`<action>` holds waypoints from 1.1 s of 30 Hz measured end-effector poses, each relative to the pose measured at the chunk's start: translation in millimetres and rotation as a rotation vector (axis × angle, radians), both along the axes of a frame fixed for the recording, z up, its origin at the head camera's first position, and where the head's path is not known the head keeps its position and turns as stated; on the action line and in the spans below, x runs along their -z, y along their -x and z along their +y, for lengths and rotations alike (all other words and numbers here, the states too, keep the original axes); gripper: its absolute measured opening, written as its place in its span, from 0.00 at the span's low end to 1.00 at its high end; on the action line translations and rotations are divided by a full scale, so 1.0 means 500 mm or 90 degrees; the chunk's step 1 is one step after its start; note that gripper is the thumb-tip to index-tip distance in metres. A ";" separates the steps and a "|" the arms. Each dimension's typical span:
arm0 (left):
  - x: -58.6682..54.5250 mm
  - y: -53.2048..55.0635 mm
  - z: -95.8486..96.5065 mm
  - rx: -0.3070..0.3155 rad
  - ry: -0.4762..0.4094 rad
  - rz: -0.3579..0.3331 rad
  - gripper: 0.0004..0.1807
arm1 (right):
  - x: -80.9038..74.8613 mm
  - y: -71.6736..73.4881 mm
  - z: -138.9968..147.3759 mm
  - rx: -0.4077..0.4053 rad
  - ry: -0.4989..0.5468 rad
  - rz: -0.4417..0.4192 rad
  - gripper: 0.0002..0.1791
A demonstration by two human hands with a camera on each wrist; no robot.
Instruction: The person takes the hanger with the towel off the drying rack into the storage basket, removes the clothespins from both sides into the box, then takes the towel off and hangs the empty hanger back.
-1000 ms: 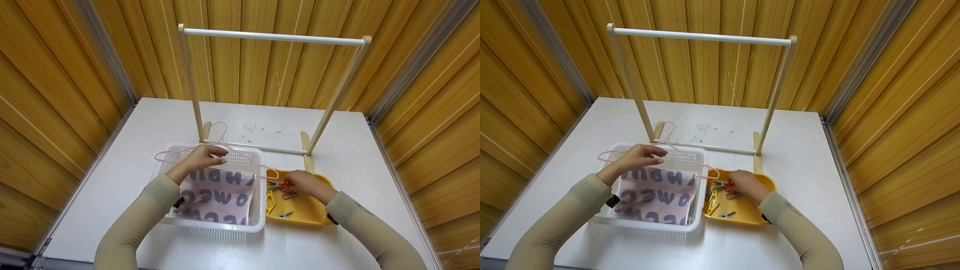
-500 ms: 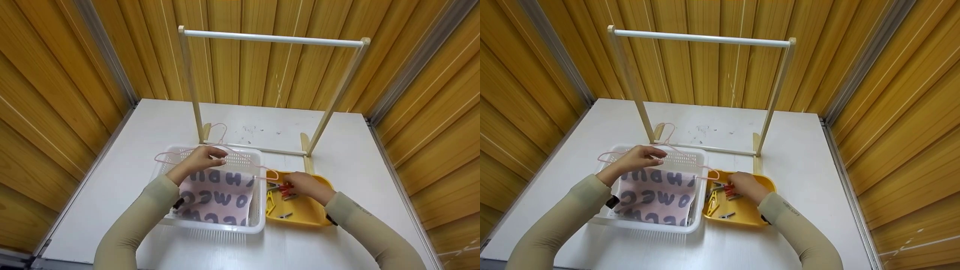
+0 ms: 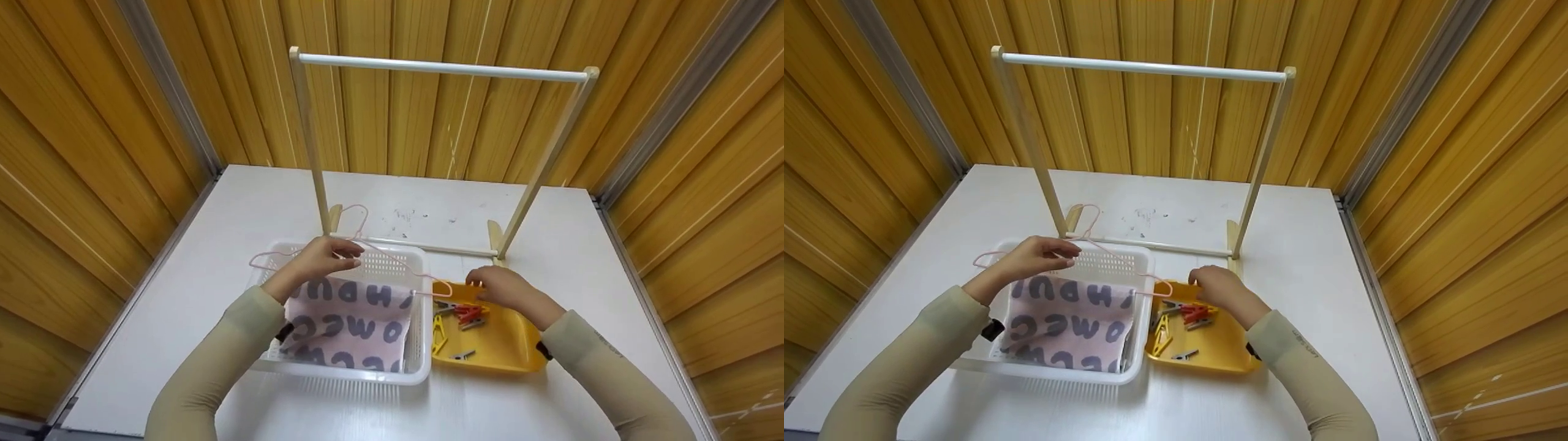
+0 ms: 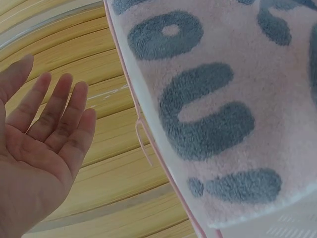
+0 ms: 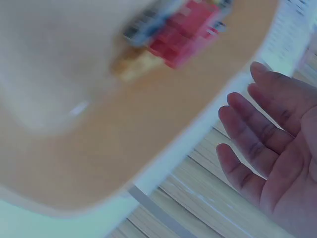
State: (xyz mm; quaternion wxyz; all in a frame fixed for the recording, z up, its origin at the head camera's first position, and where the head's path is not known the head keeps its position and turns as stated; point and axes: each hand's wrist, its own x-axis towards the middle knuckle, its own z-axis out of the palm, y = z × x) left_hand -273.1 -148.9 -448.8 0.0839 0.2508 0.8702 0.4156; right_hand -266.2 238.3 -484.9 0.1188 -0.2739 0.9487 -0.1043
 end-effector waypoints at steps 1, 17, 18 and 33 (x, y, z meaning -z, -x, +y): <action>-0.001 0.000 -0.004 -0.002 0.001 0.005 0.16 | -0.008 0.001 -0.001 0.005 0.013 0.002 0.13; 0.008 0.001 -0.027 -0.019 -0.009 -0.010 0.17 | -0.047 0.018 -0.156 0.001 0.188 0.016 0.20; 0.008 0.001 -0.026 -0.018 -0.008 -0.012 0.17 | -0.044 0.022 -0.167 -0.001 0.190 0.010 0.20; 0.011 -0.004 -0.032 -0.032 0.032 -0.046 0.18 | 0.029 0.066 -0.295 0.047 0.195 0.032 0.14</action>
